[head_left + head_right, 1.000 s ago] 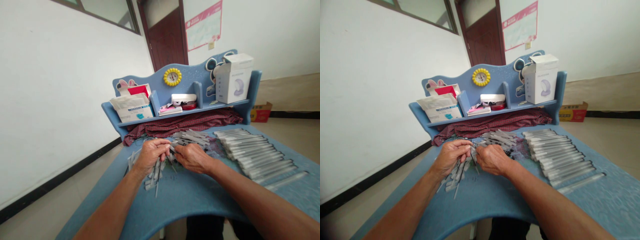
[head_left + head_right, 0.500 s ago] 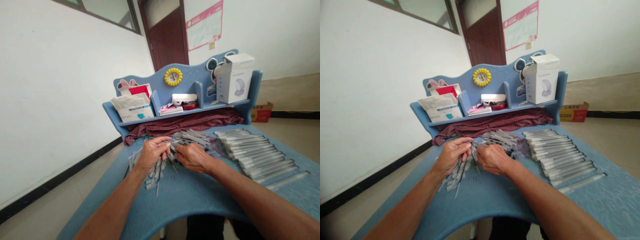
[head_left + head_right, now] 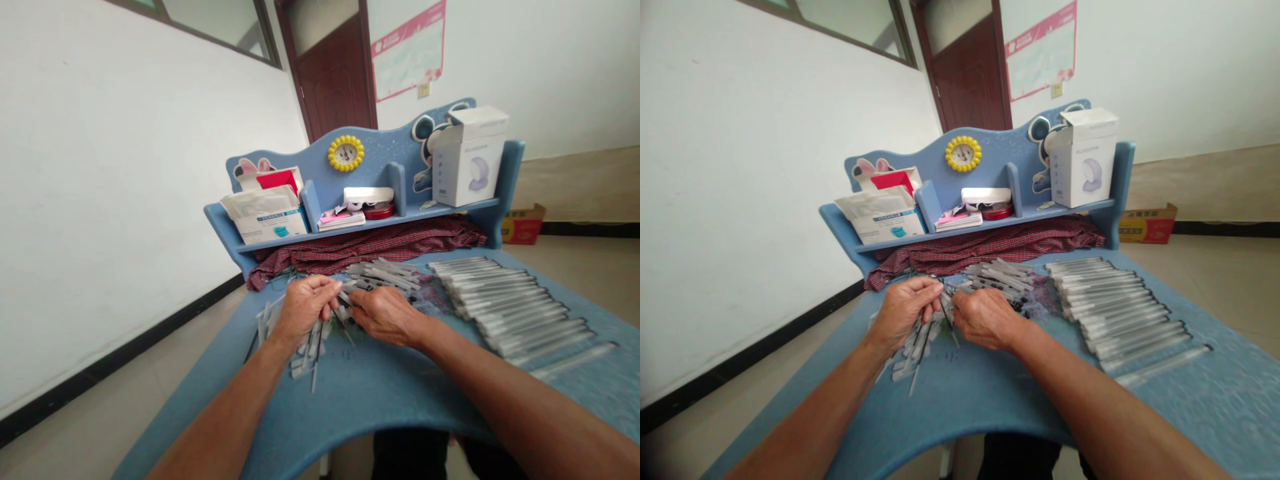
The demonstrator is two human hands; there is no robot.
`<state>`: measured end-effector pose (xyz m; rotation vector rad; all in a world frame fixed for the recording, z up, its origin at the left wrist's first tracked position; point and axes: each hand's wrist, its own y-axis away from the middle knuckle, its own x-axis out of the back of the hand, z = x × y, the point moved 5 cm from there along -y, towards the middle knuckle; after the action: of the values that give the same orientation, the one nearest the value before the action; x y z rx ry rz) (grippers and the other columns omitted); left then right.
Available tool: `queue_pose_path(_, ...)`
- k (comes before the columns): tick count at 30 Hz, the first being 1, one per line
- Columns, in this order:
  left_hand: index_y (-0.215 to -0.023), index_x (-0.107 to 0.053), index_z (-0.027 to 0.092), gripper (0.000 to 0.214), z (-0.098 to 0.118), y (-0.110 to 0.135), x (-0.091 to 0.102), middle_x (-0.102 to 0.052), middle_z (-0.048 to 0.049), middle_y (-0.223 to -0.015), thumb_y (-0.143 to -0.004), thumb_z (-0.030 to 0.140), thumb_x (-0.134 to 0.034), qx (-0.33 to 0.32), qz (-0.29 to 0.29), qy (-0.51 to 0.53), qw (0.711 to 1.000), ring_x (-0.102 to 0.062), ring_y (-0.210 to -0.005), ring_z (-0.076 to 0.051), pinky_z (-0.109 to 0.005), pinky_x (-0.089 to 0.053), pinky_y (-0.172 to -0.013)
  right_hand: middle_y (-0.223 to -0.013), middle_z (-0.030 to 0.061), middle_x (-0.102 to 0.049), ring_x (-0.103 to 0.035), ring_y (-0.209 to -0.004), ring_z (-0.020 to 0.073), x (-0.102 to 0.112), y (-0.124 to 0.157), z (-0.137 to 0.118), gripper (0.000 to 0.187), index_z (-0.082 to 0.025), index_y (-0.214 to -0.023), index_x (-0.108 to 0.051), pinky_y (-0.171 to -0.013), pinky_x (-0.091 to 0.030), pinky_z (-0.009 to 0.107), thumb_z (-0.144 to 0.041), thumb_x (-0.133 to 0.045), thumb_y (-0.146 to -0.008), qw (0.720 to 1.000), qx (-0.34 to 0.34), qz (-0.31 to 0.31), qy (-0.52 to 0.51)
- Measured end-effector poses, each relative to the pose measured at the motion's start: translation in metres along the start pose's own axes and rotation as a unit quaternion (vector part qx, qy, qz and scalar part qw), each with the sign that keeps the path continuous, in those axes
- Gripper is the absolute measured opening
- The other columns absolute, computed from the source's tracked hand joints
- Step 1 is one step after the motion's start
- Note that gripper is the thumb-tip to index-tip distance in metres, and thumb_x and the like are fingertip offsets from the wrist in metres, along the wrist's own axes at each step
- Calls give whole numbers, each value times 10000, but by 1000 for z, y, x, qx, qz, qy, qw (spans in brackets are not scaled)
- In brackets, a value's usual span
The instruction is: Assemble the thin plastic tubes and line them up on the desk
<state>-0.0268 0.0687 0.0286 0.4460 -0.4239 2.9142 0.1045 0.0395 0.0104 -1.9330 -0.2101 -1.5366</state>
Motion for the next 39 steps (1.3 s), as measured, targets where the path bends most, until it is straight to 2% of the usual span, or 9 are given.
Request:
queue_pose_path(4, -604, -585, 130, 292, 2, 1, 0, -575, 2, -468, -719, 394, -634, -6, 12, -27, 1000, -420, -319, -49, -161, -278, -327, -689, 67, -659, -589, -591, 169, -1, 0, 1, 296, -165, -878, -581, -525, -215, 286, -304, -321, -905, 1000, -3, 2, -1)
queue_pose_path(19, -685, -616, 113, 185, 4, 1, 0, -600, 2, -523, -754, 285, -617, -46, -27, -25, 998, -450, -355, -50, -163, -327, -362, -633, 41, -617, -486, -518, 128, -2, 0, 3, 255, -187, -820, -562, -520, -165, 285, -307, -348, -889, 999, 1, 22, -37)
queue_pose_path(30, -761, -622, 107, 156, 4, 1, 1, -613, 0, -561, -773, 262, -609, -54, -63, -10, 997, -473, -374, -50, -163, -340, -381, -551, -18, -437, -255, -494, 98, -1, 0, 3, 218, -187, -742, -541, -517, -175, 258, -286, -384, -858, 992, -1, 26, -120)
queue_pose_path(35, -782, -621, 115, 181, 5, 0, 3, -610, 3, -565, -772, 295, -606, -61, -52, 7, 997, -470, -374, -55, -170, -349, -384, -536, -28, -390, -222, -492, 103, -1, -1, 6, 223, -186, -739, -548, -516, -178, 256, -290, -388, -855, 990, -17, 21, -135)
queue_pose_path(39, -712, -605, 111, 222, 6, -3, 11, -606, -4, -569, -776, 323, -589, -52, -12, -13, 998, -464, -376, -54, -165, -337, -377, -533, -29, -380, -216, -491, 108, -3, -2, 10, 222, -189, -747, -554, -511, -167, 259, -289, -386, -853, 991, -32, 17, -132)
